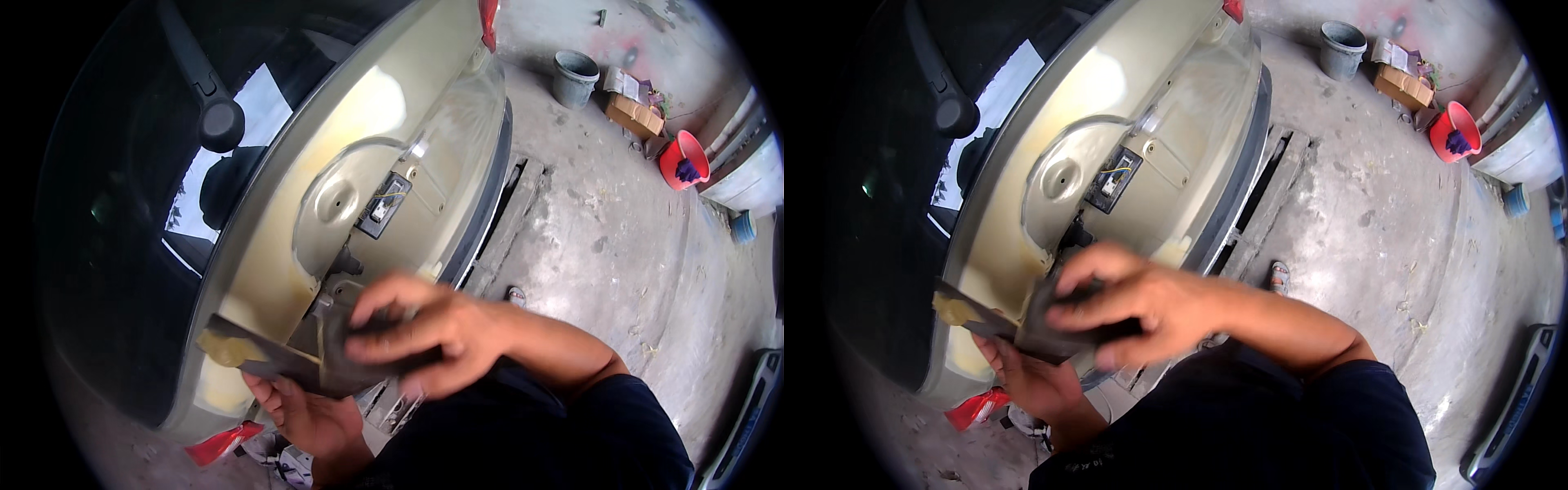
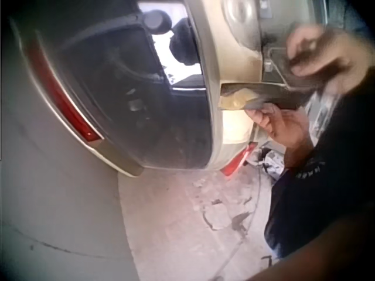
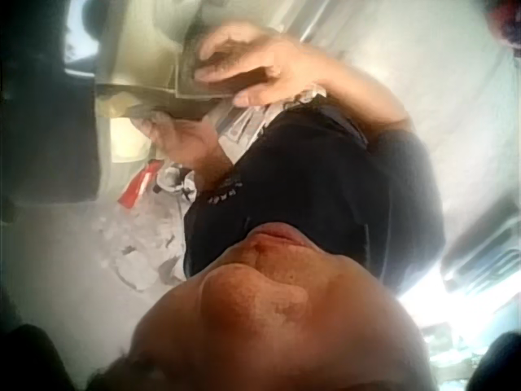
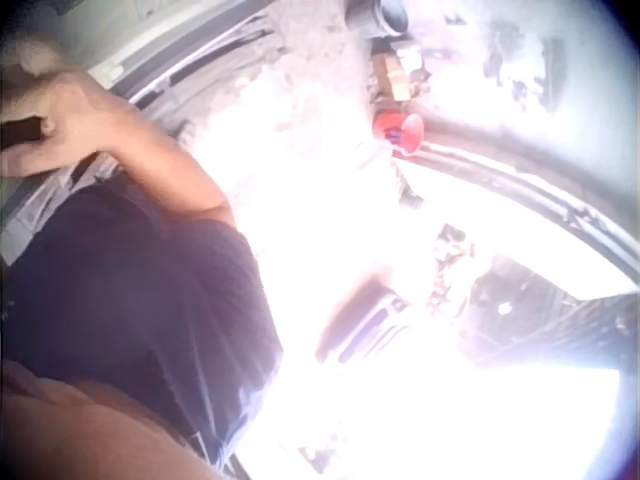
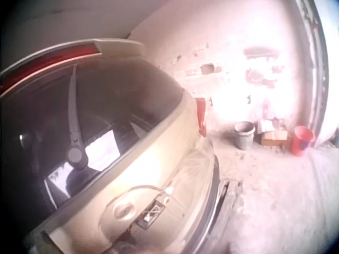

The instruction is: The person applies a yellowish body filler to the rear bumper of a car using a metal putty knife. They spread the filler over a specific area, smoothing it out with the tool. The person occasionally touches the surface with their finger to check the application.

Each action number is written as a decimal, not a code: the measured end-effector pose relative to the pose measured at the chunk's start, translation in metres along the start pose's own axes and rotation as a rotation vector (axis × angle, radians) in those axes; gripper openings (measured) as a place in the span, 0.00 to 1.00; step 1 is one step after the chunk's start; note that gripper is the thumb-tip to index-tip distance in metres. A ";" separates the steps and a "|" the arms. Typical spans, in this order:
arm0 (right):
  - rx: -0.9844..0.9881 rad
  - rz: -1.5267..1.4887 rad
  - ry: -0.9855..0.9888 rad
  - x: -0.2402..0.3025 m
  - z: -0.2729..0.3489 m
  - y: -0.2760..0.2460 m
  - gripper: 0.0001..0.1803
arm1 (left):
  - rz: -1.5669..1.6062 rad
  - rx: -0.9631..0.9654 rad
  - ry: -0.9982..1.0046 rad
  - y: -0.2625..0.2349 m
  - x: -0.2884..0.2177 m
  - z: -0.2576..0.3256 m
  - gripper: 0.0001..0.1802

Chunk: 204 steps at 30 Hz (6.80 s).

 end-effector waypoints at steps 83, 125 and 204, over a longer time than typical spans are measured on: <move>-0.409 0.041 0.545 -0.087 -0.049 0.006 0.48 | -0.134 0.333 -0.208 -0.031 0.021 0.024 0.22; -0.405 -0.058 0.600 0.002 0.083 -0.015 0.20 | -0.224 0.427 -0.074 0.019 0.025 0.044 0.20; -0.249 0.510 0.282 0.011 0.020 -0.004 0.29 | -0.023 0.022 -0.447 -0.033 0.032 0.034 0.24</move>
Point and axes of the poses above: each hand's wrist, its own z-axis away from the middle knuckle, its own y-axis out of the palm, x = y × z, the point moved 9 cm from there along -z, towards the middle knuckle, and after that the axes turned 13 degrees about -x, right-handed, at the moved point
